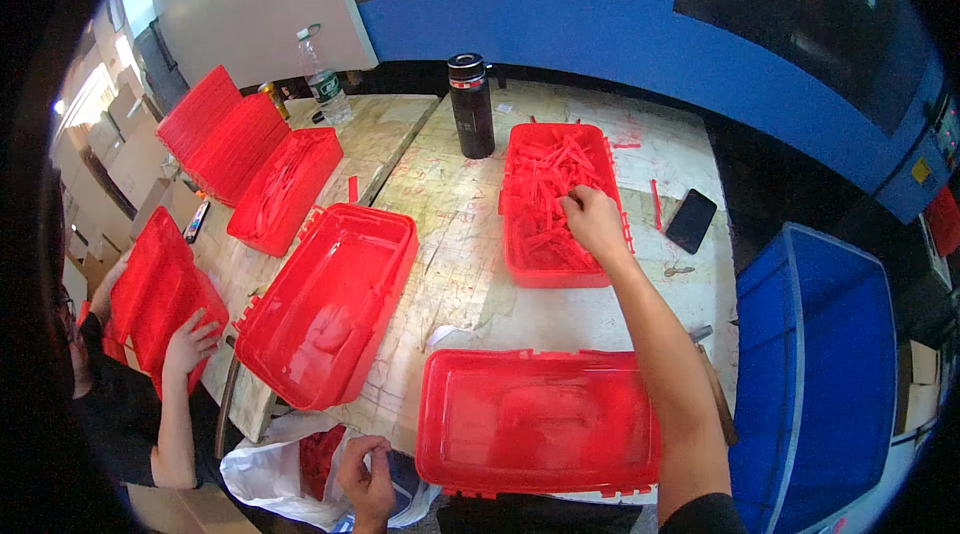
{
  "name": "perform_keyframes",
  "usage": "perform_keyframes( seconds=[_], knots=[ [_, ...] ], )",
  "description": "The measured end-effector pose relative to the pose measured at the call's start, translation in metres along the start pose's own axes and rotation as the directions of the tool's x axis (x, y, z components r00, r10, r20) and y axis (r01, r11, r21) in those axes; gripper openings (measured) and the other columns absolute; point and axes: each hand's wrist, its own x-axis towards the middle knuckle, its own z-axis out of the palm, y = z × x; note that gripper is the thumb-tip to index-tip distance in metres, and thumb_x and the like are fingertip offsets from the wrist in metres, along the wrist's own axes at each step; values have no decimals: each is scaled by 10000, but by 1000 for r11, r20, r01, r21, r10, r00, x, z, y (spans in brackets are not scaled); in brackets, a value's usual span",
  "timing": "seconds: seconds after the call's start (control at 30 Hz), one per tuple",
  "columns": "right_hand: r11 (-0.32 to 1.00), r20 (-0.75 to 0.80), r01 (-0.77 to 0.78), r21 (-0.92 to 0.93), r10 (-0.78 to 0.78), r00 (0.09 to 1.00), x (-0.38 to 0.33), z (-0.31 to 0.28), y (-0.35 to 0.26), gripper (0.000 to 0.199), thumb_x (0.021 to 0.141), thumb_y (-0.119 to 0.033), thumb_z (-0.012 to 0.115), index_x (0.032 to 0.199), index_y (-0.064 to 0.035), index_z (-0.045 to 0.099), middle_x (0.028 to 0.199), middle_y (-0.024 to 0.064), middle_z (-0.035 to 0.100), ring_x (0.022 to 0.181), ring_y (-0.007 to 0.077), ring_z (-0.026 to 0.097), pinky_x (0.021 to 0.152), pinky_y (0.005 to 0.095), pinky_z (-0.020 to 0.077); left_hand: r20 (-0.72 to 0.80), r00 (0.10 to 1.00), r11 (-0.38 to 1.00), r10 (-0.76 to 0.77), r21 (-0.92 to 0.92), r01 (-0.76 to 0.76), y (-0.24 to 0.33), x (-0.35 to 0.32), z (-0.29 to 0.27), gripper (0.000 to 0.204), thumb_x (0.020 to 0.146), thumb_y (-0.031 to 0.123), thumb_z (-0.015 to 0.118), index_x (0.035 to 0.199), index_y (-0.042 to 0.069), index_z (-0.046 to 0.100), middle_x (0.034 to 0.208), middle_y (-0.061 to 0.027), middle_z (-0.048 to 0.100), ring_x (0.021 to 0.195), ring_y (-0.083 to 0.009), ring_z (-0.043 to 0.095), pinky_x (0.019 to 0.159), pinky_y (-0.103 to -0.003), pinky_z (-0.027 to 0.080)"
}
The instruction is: The person assembles red plastic containers by snapping lids onto bases and inserting small red plastic pieces into the handles. They repeatedly pick up containers, attach lids, and insert pieces, then place finished units into a blue bin.
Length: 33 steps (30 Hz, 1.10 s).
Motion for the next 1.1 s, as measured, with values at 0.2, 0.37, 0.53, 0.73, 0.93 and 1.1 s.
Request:
perform_keyframes(
  seconds=[0.2,0.37,0.53,0.73,0.93,1.1],
  knots=[
    [878,281,-60,475,-86,956,-127,-93,-56,191,956,-128,621,1014,44,679,822,56,681,719,101,603,665,263,503,202,935,943,292,-223,-247,66,31,35,282,865,-12,642,1145,-38,636,1008,-179,674,878,-288,674,799,-344,536],
    [787,341,-230,573,26,940,-266,-125,-89,172,972,-103,635,1069,35,670,880,60,692,761,103,635,686,255,530,472,819,909,326,-394,-135,108,39,92,463,957,104,611,1388,-14,488,1105,-177,675,971,-254,669,847,-339,529],
    [579,291,-386,718,254,923,-354,-119,-83,119,968,-75,643,1031,26,656,833,39,673,734,79,636,645,251,535,876,451,900,171,-325,291,107,0,118,300,1032,127,532,1301,-3,547,897,-49,644,774,-91,628,691,-239,522],
    [933,-2,279,-228,-287,958,-394,-151,-69,332,803,-172,760,1105,-65,674,1008,94,660,714,238,674,610,328,548,980,184,891,77,-151,428,106,-12,132,196,1037,149,510,1174,26,579,771,10,561,615,-68,510,535,-229,414],
    [866,127,317,-387,-291,948,-419,-163,-58,565,791,-192,730,1315,-42,584,1215,94,575,737,236,664,640,327,561,929,-344,948,134,-19,317,124,-7,176,179,959,61,510,1110,31,601,773,-35,598,701,-125,578,608,-285,465],
    [976,-73,-173,-134,165,984,-449,-175,-34,245,920,-163,620,1105,-2,620,729,154,602,670,276,645,598,419,510,685,-98,489,722,-605,-629,134,43,282,232,873,128,653,1086,58,594,913,-125,678,887,-343,664,757,-459,527]
  ],
)
